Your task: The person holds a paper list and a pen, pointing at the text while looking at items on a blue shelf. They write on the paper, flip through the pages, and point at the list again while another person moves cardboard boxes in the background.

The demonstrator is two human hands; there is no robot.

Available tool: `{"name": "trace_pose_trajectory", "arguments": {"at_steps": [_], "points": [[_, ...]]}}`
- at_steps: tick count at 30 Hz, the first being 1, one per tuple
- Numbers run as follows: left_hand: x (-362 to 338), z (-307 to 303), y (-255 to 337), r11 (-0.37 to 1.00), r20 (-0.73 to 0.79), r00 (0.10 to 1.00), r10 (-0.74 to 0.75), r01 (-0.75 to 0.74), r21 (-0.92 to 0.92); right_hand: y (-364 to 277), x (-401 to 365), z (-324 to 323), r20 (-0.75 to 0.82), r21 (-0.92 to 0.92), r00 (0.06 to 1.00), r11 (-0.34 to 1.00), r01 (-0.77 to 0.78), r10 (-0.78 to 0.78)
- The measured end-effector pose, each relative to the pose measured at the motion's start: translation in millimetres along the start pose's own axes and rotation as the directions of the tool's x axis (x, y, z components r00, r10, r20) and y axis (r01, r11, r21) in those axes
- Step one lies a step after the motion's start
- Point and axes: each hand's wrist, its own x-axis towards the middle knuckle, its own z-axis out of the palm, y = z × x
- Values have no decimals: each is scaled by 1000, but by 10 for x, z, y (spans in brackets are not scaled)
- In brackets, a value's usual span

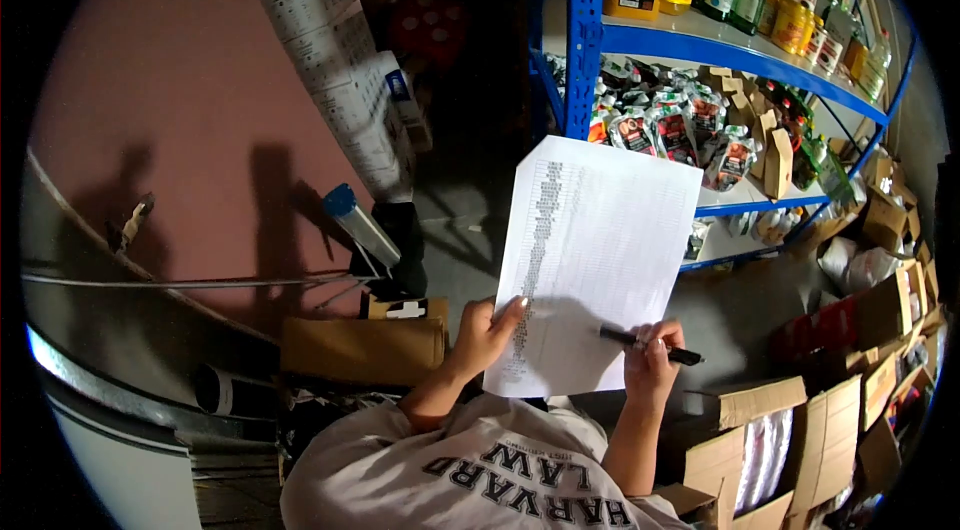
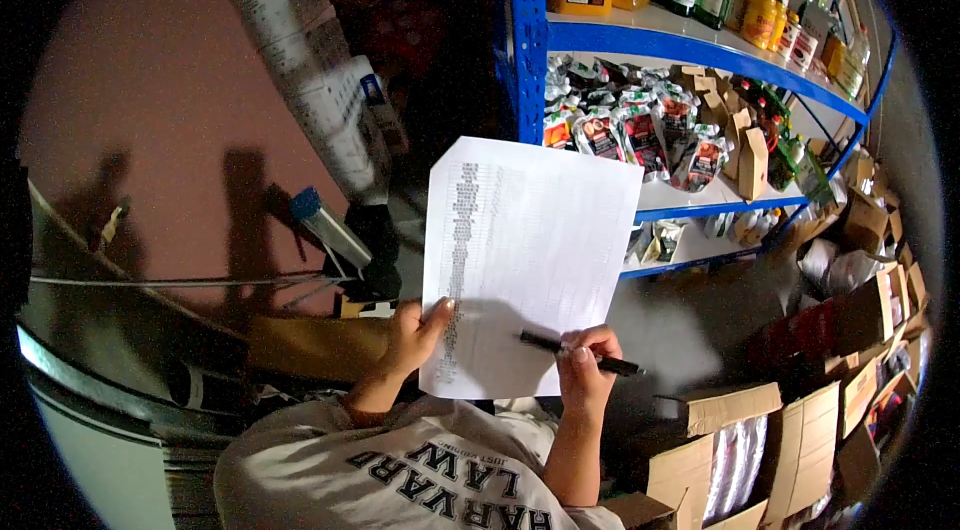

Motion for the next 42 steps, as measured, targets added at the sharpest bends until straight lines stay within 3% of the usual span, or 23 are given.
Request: {"name": "trace_pose_trajectory", "arguments": {"at_steps": [4, 5, 10, 12, 13, 16, 17, 20, 21, 24, 27, 30, 36, 42], "points": [[-1, 19, -47, 998, -35, 998, 52, -54, -43, -56, 8, 229, 12, 76, 999, 997, 31, -32], [-12, 19, -85, 998, -33, 999, 37, -39, -48, -88, 6, 177, 161, -14, 987, 1000, -7, 9], [-35, 50, -151, 992, -28, 1000, -13, 10, -123, -95, -57, 276, 120, -191, 992, 982, -17, 41], [-33, 42, -163, 996, -35, 999, 29, -32, -83, -92, -44, 379, 111, -281, 992, 956, 84, -55], [-27, 40, -168, 997, -38, 998, 51, -53, -63, -108, -41, 322, 201, -234, 979, 969, 73, -25], [-33, 88, -107, 987, -69, 997, -19, 8, -160, -172, 3, 414, 276, -277, 961, 955, 110, -31], [-34, 91, -134, 980, -43, 999, 0, -8, -198, -201, 40, 525, 228, -351, 969, 920, 176, -98], [-49, 61, -67, 975, -15, 1000, 7, -10, -222, -315, 172, 606, 347, -596, 906, 689, 412, -242], [-50, 52, 14, 983, -33, 999, 6, -12, -181, -294, 233, 684, 327, -592, 857, 621, 515, -398], [-80, 12, 229, 996, -70, 997, 25, -31, -88, -333, 245, 775, 358, -584, 783, 532, 613, -508], [-98, -38, 262, 993, -64, 995, 82, -87, -84, -309, 151, 832, 313, -517, 783, 595, 615, -537], [-135, -53, 214, 986, -46, 990, 130, -134, -104, -369, 134, 859, 420, -526, 752, 538, 658, -508], [-163, -14, 177, 988, 19, 987, 157, -156, -12, -472, 75, 869, 484, -573, 752, 487, 659, -448], [-153, 34, 311, 979, 14, 979, 201, -201, -15, -464, 86, 850, 445, -561, 732, 477, 677, -515]]}}
